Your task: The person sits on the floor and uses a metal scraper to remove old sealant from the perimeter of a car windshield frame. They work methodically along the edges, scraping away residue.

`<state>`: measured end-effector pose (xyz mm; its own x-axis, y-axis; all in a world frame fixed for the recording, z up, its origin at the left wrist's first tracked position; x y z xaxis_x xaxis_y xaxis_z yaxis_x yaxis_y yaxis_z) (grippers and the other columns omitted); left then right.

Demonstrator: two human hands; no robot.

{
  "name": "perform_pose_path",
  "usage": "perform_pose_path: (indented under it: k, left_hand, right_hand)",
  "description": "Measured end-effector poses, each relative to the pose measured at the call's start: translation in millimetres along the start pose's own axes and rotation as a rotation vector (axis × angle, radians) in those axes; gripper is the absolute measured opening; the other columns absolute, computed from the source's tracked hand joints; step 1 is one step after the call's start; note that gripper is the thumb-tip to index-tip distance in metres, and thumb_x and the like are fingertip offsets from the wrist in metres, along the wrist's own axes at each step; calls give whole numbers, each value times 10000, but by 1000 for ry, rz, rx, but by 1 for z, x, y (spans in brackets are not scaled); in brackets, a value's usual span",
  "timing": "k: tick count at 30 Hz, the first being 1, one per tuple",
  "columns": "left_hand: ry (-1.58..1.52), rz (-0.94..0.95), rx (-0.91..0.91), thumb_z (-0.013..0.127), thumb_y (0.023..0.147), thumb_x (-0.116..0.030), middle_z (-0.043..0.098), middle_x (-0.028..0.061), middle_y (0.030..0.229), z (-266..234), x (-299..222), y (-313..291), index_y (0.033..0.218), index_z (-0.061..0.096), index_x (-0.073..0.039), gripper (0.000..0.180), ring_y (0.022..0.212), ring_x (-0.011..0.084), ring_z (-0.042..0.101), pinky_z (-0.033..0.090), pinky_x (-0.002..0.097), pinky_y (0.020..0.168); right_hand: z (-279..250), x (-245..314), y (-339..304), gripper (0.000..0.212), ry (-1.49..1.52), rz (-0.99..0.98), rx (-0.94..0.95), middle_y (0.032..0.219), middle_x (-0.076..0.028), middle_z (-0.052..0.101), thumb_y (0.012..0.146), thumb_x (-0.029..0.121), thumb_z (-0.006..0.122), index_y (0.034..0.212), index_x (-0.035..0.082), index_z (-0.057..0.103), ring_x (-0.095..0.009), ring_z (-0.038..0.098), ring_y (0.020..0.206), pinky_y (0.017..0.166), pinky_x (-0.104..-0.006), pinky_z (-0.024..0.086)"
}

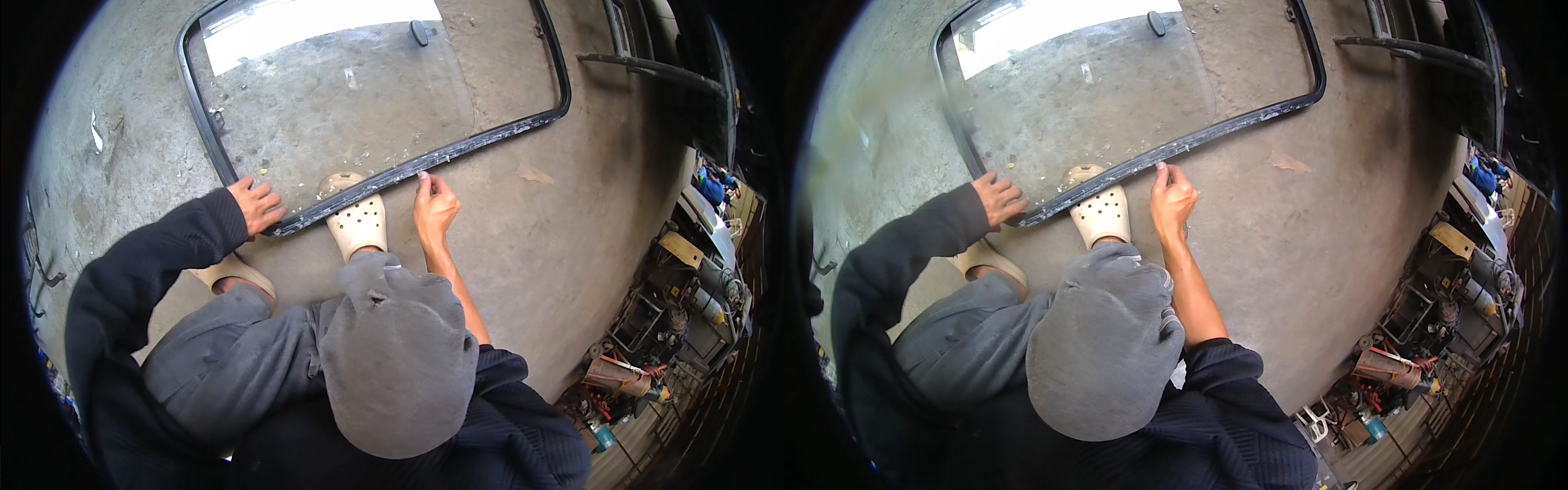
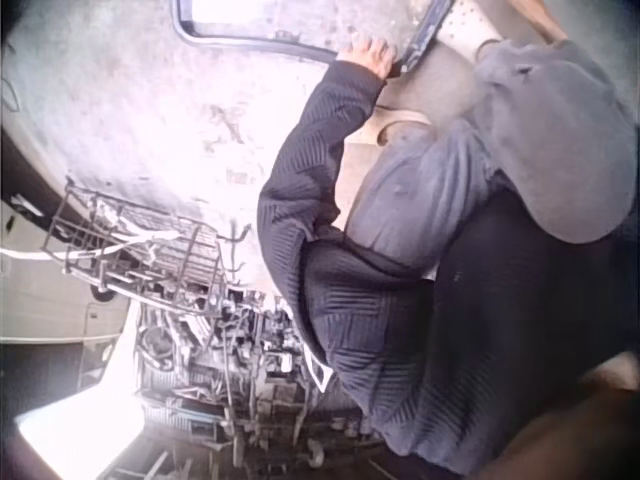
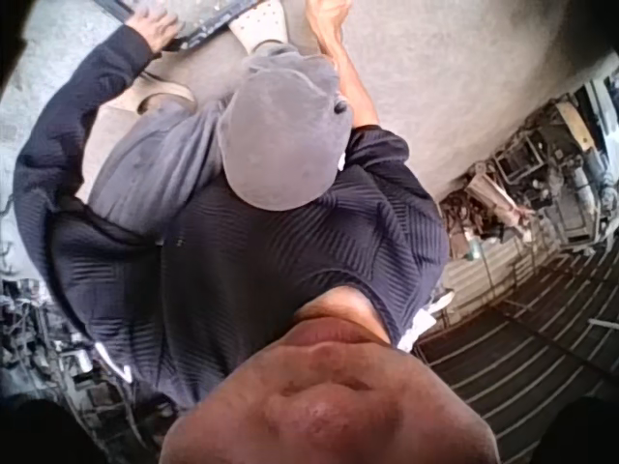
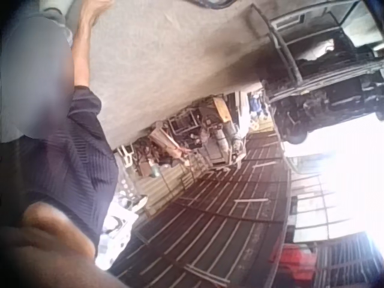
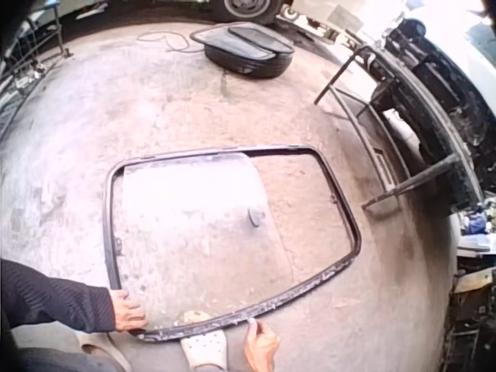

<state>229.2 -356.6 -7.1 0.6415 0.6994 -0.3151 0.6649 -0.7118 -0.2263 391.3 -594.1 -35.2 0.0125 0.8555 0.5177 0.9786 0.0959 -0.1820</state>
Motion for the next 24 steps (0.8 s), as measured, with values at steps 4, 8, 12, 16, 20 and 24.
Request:
perform_pose_path:
  k: [4,8,12,16,20,24]
  left_hand:
    - [-2,-28,-135,594,759,-181,546,71,1001,29,-15,-4,1199,517,-90,456,932,224,527,421,384,736]
    - [53,-78,-127,540,791,-171,547,60,953,33,-14,-5,1147,533,-112,361,904,212,537,430,374,713]
    - [45,-98,-138,540,790,-172,557,53,873,41,-11,-7,1030,543,-111,248,849,205,560,439,346,680]
    - [37,-93,-107,542,781,-168,555,49,805,43,-7,-5,916,531,-103,150,807,204,565,438,330,655]
    - [57,-106,-136,544,769,-168,551,40,785,43,-5,-8,824,541,-99,89,793,201,558,433,329,653]
    - [77,-106,-159,554,748,-171,541,29,761,38,-4,-5,761,557,-98,74,791,193,552,429,327,659]
  right_hand:
    - [11,15,-14,270,11,-62,50,685,-204,642,866,269,615,861,8,683,-309,637,612,575,-401,484]
    - [5,1,-3,273,72,53,17,704,-229,636,873,289,599,874,30,684,-387,636,633,580,-446,479]
    - [11,18,-20,262,22,-67,38,715,-224,642,874,275,599,870,28,689,-386,632,623,568,-445,470]
    - [2,2,-7,258,70,86,17,700,-221,637,875,271,596,866,31,690,-390,631,626,562,-446,469]
    - [13,27,-27,259,40,-100,23,649,-216,622,875,267,596,850,28,690,-357,616,551,523,-431,460]
    - [11,15,-20,241,101,74,68,677,-219,628,873,262,600,848,37,681,-382,619,582,549,-437,477]
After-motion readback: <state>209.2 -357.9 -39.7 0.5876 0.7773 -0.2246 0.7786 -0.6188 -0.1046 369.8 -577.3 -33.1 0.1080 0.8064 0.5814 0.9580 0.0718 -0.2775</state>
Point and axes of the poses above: each hand's wrist, its own y-axis towards the middle knuckle, its own z-axis out of the palm, x = y × z, the point moved 10 cm from there along y, towards the middle knuckle
